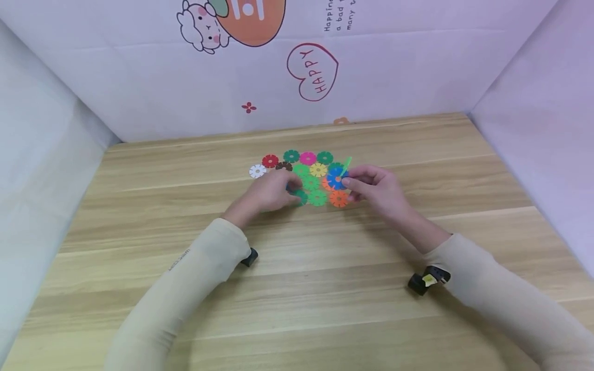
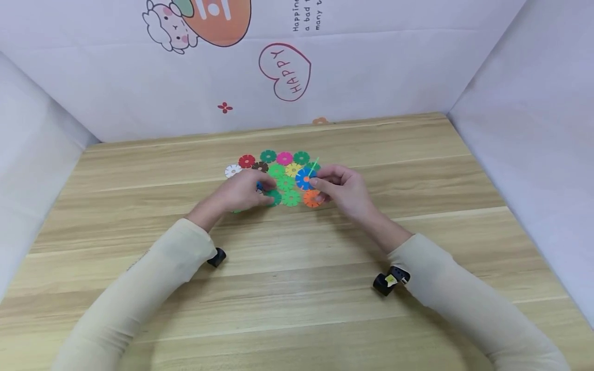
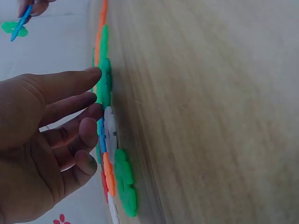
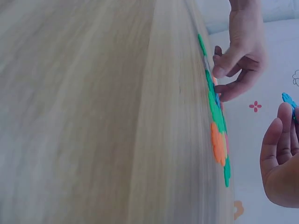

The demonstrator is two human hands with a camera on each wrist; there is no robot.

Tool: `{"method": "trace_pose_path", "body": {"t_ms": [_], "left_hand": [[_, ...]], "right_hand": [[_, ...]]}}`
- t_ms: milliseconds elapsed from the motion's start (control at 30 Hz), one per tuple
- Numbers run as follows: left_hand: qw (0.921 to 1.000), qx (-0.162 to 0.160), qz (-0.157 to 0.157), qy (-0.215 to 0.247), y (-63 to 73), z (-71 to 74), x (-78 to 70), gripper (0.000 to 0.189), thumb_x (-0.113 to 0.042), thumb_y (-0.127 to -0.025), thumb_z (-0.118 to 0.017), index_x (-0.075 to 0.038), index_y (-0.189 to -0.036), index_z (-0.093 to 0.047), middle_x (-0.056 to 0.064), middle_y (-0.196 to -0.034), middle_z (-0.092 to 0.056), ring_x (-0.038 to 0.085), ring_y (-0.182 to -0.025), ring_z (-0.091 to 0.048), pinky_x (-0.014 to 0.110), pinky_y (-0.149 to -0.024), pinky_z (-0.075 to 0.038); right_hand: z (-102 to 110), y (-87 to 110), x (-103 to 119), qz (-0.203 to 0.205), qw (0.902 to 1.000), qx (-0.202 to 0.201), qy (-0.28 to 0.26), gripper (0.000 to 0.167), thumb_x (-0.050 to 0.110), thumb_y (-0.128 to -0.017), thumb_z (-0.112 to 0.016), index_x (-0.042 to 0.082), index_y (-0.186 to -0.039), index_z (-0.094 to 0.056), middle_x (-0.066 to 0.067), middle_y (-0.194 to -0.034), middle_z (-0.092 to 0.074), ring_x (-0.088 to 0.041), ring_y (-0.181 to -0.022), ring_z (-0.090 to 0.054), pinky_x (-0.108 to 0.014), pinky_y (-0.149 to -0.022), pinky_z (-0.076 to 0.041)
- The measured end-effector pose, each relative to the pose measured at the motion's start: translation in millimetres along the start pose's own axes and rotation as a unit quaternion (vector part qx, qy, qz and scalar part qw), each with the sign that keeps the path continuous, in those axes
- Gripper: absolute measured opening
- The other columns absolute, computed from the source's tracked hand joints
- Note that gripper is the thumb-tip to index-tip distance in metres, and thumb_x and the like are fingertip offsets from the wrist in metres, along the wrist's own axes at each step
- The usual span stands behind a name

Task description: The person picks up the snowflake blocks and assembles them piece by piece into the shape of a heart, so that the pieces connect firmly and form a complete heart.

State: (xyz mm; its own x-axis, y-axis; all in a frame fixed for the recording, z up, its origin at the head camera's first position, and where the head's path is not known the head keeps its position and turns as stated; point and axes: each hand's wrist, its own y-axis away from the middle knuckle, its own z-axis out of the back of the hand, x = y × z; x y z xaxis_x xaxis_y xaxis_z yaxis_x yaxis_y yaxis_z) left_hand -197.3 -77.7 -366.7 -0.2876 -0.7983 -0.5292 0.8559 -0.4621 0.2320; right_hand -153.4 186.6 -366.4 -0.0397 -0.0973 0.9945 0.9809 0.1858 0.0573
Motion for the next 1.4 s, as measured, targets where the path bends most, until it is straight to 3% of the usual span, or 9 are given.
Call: {"method": "trace_pose_path", "body": {"t_ms": [167, 500, 633, 767, 867, 933, 1167, 1267, 1400], "left_hand": [[0.9992, 0.012, -0.003, -0.038, -3.3, -0.4, -1.3, 0.043, -0.024, -0.093, -0.081, -0.008, -0.132, -0.071, 0.007, -0.129, -0.071, 0.025, -0.124, -0.063, 0.044, -0.109, -0.051], [0.9991, 0.003, 0.002, -0.043, -4.1, -1.4, -4.0, 0.04, -0.025, -0.091, -0.084, -0.008, -0.126, -0.072, 0.006, -0.123, -0.07, 0.024, -0.115, -0.062, 0.042, -0.105, -0.053], [0.9998, -0.016, 0.007, -0.004, -0.4, -2.0, -2.6, 0.032, -0.019, -0.091, -0.084, -0.01, -0.118, -0.07, 0.006, -0.116, -0.067, 0.024, -0.109, -0.06, 0.042, -0.099, -0.054], [0.9958, -0.056, 0.014, 0.071, 5.5, 0.8, 1.8, 0.023, -0.012, -0.093, -0.08, -0.012, -0.114, -0.072, 0.005, -0.111, -0.068, 0.023, -0.106, -0.061, 0.039, -0.092, -0.054], [0.986, -0.095, 0.005, 0.137, 11.3, 4.8, 5.5, 0.02, -0.011, -0.094, -0.079, -0.01, -0.114, -0.076, 0.005, -0.107, -0.07, 0.024, -0.098, -0.061, 0.036, -0.083, -0.054], [0.9749, -0.119, -0.006, 0.188, 15.9, 6.5, 7.4, 0.019, -0.013, -0.094, -0.08, -0.011, -0.114, -0.079, 0.006, -0.106, -0.07, 0.025, -0.092, -0.06, 0.034, -0.076, -0.052], [0.9241, -0.157, -0.054, 0.344, 32.8, 12.7, 5.9, 0.022, -0.014, -0.094, -0.081, -0.008, -0.115, -0.08, 0.002, -0.1, -0.072, 0.018, -0.069, -0.059, 0.03, -0.062, -0.051], [0.908, -0.172, -0.086, 0.372, 37.4, 14.1, 4.5, 0.021, -0.01, -0.094, -0.08, -0.004, -0.114, -0.08, 0.001, -0.093, -0.072, 0.017, -0.065, -0.058, 0.026, -0.057, -0.048], [0.9017, -0.195, -0.123, 0.366, 41.4, 14.1, 3.3, 0.019, -0.007, -0.093, -0.08, -0.003, -0.111, -0.08, 0.003, -0.091, -0.073, 0.019, -0.065, -0.057, 0.023, -0.056, -0.047]], "right_hand": [[6, 2.7, 0, -0.016, 0.9995, 0.007, 0.027, 0.016, 0.006, -0.1, -0.07, -0.003, -0.114, -0.069, 0.006, -0.091, -0.077, -0.012, -0.071, -0.071, -0.028, -0.073, -0.063], [12, 7.2, -1, -0.007, 0.9989, 0.025, 0.039, 0.022, 0.004, -0.1, -0.069, -0.009, -0.118, -0.066, 0.006, -0.088, -0.076, -0.011, -0.07, -0.069, -0.029, -0.072, -0.063], [9, 6.9, -1, -0.013, 0.999, 0.028, 0.032, 0.022, 0.004, -0.099, -0.07, -0.008, -0.117, -0.066, 0.002, -0.088, -0.076, -0.011, -0.069, -0.068, -0.029, -0.072, -0.063], [6, 6.2, 1, -0.017, 0.9989, 0.03, 0.033, 0.025, 0.005, -0.099, -0.071, -0.008, -0.119, -0.066, -0.002, -0.087, -0.075, -0.011, -0.069, -0.068, -0.029, -0.071, -0.063], [3, 5.4, 3, -0.018, 0.9989, 0.03, 0.033, 0.024, 0.007, -0.098, -0.073, -0.007, -0.117, -0.068, -0.001, -0.086, -0.075, -0.011, -0.068, -0.067, -0.028, -0.069, -0.061], [0, 4.5, 4, -0.018, 0.9989, 0.033, 0.027, 0.019, 0.007, -0.098, -0.074, -0.003, -0.114, -0.07, -0.002, -0.086, -0.075, -0.012, -0.068, -0.067, -0.028, -0.07, -0.061], [-11, 0.6, 10, -0.017, 0.9982, 0.052, 0.022, 0.015, 0.013, -0.1, -0.073, 0.003, -0.111, -0.071, -0.007, -0.091, -0.077, -0.014, -0.068, -0.068, -0.033, -0.075, -0.064], [-15, 0.1, 12, -0.015, 0.9981, 0.059, 0.009, 0.013, 0.013, -0.1, -0.072, 0.003, -0.11, -0.071, -0.011, -0.093, -0.077, -0.014, -0.068, -0.068, -0.033, -0.075, -0.064], [-20, -0.8, 15, -0.009, 0.9978, 0.066, -0.007, 0.01, 0.011, -0.101, -0.071, 0.003, -0.107, -0.072, -0.007, -0.091, -0.078, -0.013, -0.067, -0.068, -0.029, -0.073, -0.063]]}}
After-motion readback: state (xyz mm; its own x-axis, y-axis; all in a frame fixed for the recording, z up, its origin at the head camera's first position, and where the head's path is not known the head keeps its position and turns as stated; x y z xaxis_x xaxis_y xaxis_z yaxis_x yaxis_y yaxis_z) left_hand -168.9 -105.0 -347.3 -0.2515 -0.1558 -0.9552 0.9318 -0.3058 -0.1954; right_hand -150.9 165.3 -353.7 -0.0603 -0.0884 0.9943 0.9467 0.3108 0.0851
